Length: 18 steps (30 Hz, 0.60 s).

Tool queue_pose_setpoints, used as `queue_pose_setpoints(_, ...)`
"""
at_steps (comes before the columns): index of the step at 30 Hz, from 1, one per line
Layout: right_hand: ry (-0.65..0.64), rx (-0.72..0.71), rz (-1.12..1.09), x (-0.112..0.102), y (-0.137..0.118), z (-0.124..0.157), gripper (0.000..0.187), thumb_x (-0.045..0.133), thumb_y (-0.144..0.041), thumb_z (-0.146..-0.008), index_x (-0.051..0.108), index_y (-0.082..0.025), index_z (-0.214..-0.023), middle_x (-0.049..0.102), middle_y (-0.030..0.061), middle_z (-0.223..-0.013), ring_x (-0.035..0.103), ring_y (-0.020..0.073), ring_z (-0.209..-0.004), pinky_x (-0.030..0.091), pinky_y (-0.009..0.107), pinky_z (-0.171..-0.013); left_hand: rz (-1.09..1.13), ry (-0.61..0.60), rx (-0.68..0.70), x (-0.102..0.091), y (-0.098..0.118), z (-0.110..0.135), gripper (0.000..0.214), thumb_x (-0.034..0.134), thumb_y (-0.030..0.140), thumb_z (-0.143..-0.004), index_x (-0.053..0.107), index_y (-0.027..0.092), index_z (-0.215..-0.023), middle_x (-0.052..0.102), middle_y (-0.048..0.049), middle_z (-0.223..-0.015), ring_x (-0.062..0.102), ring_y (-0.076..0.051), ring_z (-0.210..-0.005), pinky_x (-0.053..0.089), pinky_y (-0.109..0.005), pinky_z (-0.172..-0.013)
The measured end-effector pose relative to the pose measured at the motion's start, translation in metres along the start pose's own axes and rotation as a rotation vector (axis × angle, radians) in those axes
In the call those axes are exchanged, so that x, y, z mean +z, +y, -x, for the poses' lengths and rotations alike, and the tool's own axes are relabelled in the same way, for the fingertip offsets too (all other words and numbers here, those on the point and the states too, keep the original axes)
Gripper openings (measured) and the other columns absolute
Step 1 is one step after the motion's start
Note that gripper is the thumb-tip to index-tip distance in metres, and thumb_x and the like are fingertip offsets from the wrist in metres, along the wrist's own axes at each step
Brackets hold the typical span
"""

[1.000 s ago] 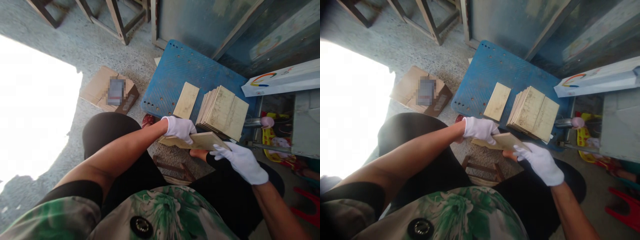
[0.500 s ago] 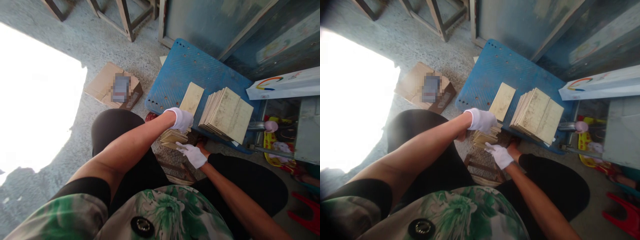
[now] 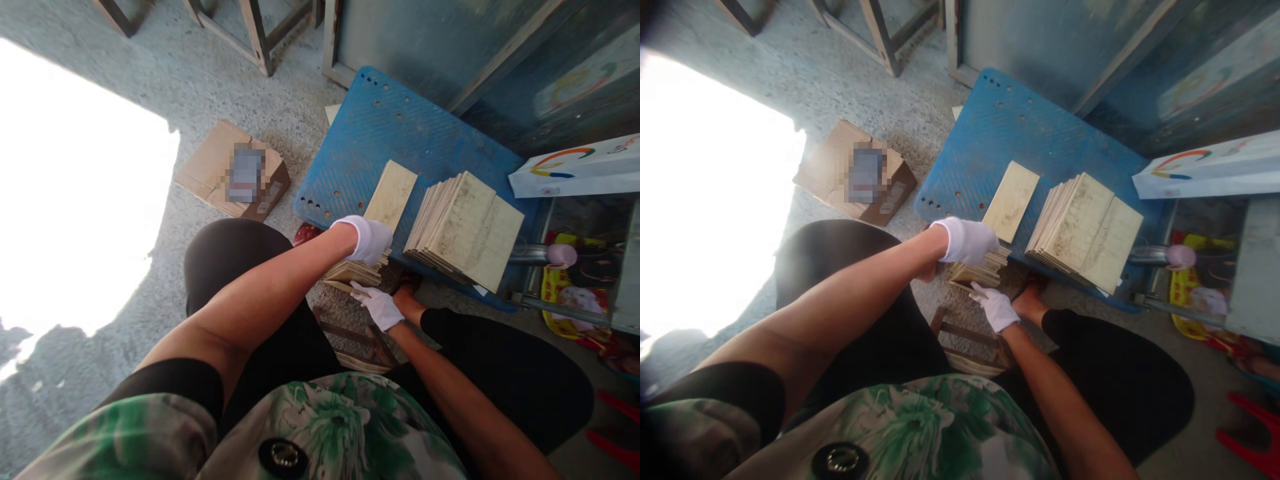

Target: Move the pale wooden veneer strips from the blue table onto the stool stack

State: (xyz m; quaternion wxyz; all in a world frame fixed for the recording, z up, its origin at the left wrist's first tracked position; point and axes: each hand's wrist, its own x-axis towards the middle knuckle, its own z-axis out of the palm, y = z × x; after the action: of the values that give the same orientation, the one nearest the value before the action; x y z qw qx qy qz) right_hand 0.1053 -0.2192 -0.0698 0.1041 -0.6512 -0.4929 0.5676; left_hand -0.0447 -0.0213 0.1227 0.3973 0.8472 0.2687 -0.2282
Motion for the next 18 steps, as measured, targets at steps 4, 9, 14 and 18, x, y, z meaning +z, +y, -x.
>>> queue_pose_setpoints(4,0.01,0.009,0.007,0.002,0.0,-0.004,0.037,0.06,-0.035,-0.084,0.064,-0.024,-0.119,0.068,0.0021,-0.113,0.065,0.0186,-0.096,0.052,0.03,-0.085,0.038,0.006,-0.019,0.002,0.001,-0.005,0.034,0.062,0.009,-0.071,0.071,0.007,-0.103,0.07,-0.0203,-0.101,0.065,-0.031,-0.092,0.048,-0.037,-0.082)
queue_pose_setpoints(9,0.068,-0.059,0.112,-0.012,-0.01,0.0,0.025,0.059,-0.032,-0.085,0.07,-0.03,-0.108,0.068,0.0002,-0.113,0.059,0.0207,-0.111,0.039,0.036,-0.105,-0.003,-0.023,-0.022,0.01,-0.004,-0.023,0.034,0.062,0.01,-0.069,0.072,0.008,-0.102,0.07,-0.0203,-0.1,0.066,-0.03,-0.091,0.048,-0.036,-0.083)
queue_pose_setpoints(14,0.031,-0.199,0.236,-0.048,-0.041,0.015,0.033,0.053,-0.022,-0.087,0.067,-0.033,-0.116,0.064,-0.0008,-0.12,0.059,0.0208,-0.109,0.045,0.035,-0.098,-0.002,0.006,-0.078,0.017,-0.019,-0.046,0.034,0.059,0.014,-0.071,0.071,0.009,-0.102,0.069,-0.0201,-0.104,0.065,-0.031,-0.095,0.048,-0.036,-0.084)
queue_pose_setpoints(18,0.132,0.046,-0.021,-0.08,-0.076,0.009,0.039,0.046,-0.047,-0.092,0.071,-0.021,-0.107,0.072,0.0068,-0.096,0.068,0.0172,-0.075,0.055,0.026,-0.061,0.055,0.06,-0.206,0.021,-0.031,-0.063,0.036,0.056,0.015,-0.074,0.069,0.009,-0.107,0.067,-0.0202,-0.11,0.063,-0.029,-0.102,0.047,-0.035,-0.088)
